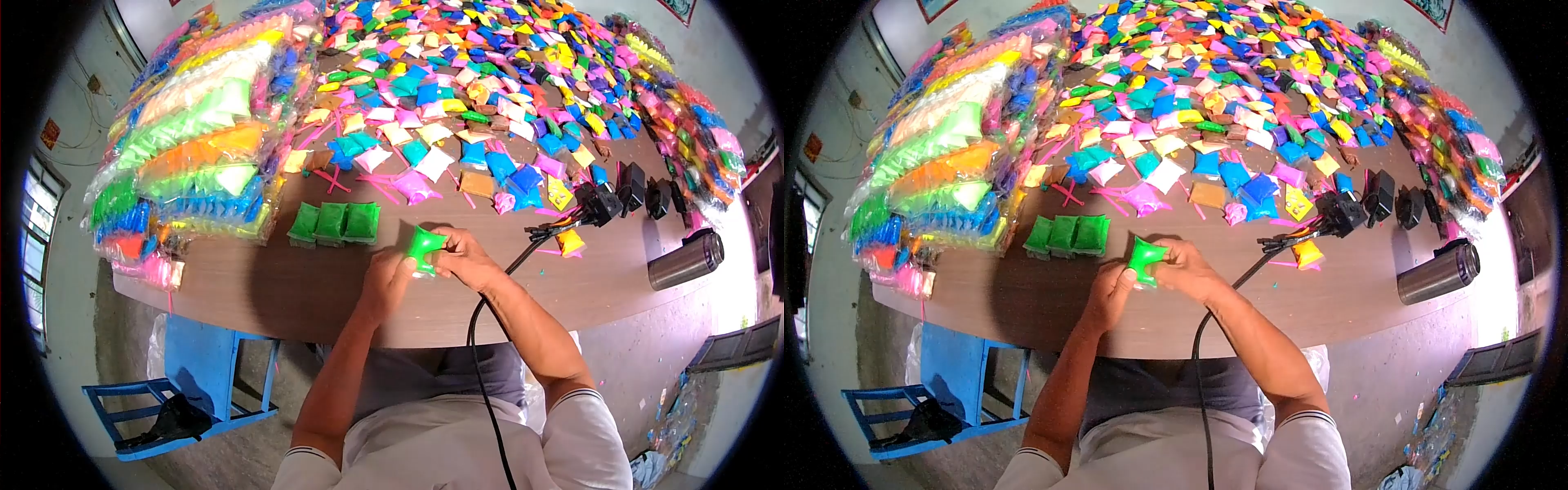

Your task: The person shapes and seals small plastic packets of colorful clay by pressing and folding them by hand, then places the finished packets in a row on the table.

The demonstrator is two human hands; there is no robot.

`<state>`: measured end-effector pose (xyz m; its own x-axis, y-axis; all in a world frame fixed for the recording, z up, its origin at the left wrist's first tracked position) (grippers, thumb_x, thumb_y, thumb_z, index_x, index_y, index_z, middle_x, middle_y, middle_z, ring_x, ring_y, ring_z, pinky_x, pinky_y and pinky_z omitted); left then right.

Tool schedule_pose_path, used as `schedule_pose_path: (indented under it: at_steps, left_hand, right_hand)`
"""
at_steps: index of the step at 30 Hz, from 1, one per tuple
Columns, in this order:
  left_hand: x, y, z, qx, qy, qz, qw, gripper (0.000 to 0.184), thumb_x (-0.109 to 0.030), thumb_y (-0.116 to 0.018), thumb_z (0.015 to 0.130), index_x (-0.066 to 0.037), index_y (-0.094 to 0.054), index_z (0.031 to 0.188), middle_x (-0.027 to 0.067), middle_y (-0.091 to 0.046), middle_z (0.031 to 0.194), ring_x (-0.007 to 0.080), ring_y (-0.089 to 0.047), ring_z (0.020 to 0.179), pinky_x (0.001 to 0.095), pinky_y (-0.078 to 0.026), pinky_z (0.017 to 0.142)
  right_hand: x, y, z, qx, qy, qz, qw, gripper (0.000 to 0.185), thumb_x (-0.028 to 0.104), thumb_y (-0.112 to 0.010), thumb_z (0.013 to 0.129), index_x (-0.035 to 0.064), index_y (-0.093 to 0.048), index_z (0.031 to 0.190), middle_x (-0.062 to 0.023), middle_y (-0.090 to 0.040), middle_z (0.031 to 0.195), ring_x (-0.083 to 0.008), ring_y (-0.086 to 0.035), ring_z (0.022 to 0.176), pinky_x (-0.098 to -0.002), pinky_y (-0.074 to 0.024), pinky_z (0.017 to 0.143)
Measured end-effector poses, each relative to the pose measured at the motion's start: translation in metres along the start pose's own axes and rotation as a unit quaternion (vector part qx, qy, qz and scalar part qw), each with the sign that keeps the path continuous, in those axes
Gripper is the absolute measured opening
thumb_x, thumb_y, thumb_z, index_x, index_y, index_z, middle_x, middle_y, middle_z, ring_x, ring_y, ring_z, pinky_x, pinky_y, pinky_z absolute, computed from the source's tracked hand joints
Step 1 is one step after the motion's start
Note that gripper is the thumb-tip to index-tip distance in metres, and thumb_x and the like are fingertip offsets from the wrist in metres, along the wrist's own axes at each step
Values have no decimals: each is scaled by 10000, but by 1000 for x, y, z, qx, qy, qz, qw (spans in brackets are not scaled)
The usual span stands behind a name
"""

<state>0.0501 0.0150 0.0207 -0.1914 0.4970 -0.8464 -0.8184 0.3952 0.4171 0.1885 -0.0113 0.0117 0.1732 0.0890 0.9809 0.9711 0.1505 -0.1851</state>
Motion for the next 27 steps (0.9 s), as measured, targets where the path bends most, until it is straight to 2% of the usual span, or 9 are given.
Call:
schedule_pose_path:
  at_steps: [2, 6, 8, 10, 15, 17, 20, 25, 27]
  left_hand:
    - [-2, 1, 0, 8, -7, -3, 1000, 343, -290, -451, 939, -39, -591, 753, 145, -587, 741, 353, -539, 756, 442, -384, 748]
    - [-1, -3, 1, 39, -29, 2, 999, 347, -294, -443, 941, -48, -600, 753, 135, -602, 736, 349, -548, 757, 443, -387, 750]
    - [-1, -4, 1, 53, -37, 17, 998, 351, -295, -440, 942, -49, -602, 750, 128, -606, 734, 347, -550, 760, 443, -388, 754]
    - [-3, -5, 2, 66, -45, 33, 996, 355, -297, -438, 942, -51, -603, 748, 122, -610, 732, 345, -552, 763, 444, -389, 759]
    - [-3, 0, 1, 18, -7, -23, 1000, 371, -305, -441, 936, -56, -600, 712, 113, -611, 719, 333, -555, 746, 440, -387, 762]
    - [-3, 0, 0, 18, -19, -13, 1000, 366, -300, -446, 933, -55, -598, 707, 113, -607, 714, 332, -554, 740, 438, -388, 761]
    - [-9, 1, 2, 34, -36, 9, 999, 349, -286, -461, 924, -52, -592, 702, 116, -597, 707, 332, -550, 734, 438, -387, 760]
    - [-8, -4, 0, 68, -37, 27, 997, 336, -270, -489, 936, -30, -590, 722, 118, -582, 728, 294, -533, 756, 396, -394, 776]
    - [0, -2, 0, 10, -14, -24, 1000, 310, -263, -504, 898, -43, -576, 692, 127, -567, 695, 325, -529, 735, 429, -373, 751]
  right_hand:
    - [1, -2, -1, -13, -10, 83, 996, 100, 113, -606, 869, 36, -613, 933, 13, -537, 674, -49, -428, 535, -212, -322, 480]
    - [-7, 4, 3, -29, -4, 77, 997, 150, 184, -608, 907, 35, -620, 916, 13, -542, 661, -50, -430, 529, -212, -319, 470]
    - [-7, 7, 2, -37, -9, 6, 999, 178, 227, -583, 911, 60, -639, 879, 25, -544, 654, -39, -440, 544, -210, -325, 489]
    - [-9, 8, 3, -36, -6, 8, 999, 180, 225, -595, 916, 50, -628, 895, 18, -544, 657, -43, -436, 539, -208, -322, 481]
    - [1, 2, 0, -15, 0, 67, 998, 141, 188, -606, 912, 48, -607, 903, 13, -541, 658, -42, -433, 538, -201, -321, 482]
    - [4, -2, 0, 12, -8, 7, 1000, 80, 132, -608, 897, 53, -594, 904, 11, -548, 670, -41, -442, 546, -202, -329, 487]
    - [-1, 0, 0, 17, -8, -19, 1000, 142, 197, -637, 868, 69, -615, 925, 31, -567, 712, -41, -477, 594, -213, -354, 512]
    - [3, -2, -1, 13, 10, -32, 999, 124, 179, -637, 867, 74, -620, 930, 42, -563, 730, -35, -478, 628, -212, -358, 537]
    - [6, -3, -2, 7, 7, -28, 1000, 116, 169, -635, 868, 73, -621, 932, 44, -563, 735, -34, -478, 639, -211, -358, 547]
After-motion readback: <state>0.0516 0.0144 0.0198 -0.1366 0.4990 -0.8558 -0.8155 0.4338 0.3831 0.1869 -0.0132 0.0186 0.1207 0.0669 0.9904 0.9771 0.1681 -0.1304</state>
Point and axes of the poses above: each hand's wrist, its own z-axis towards the middle knuckle, its own y-axis out of the back of the hand, x = y × z, the point moved 7 cm from there along z, towards the middle knuckle
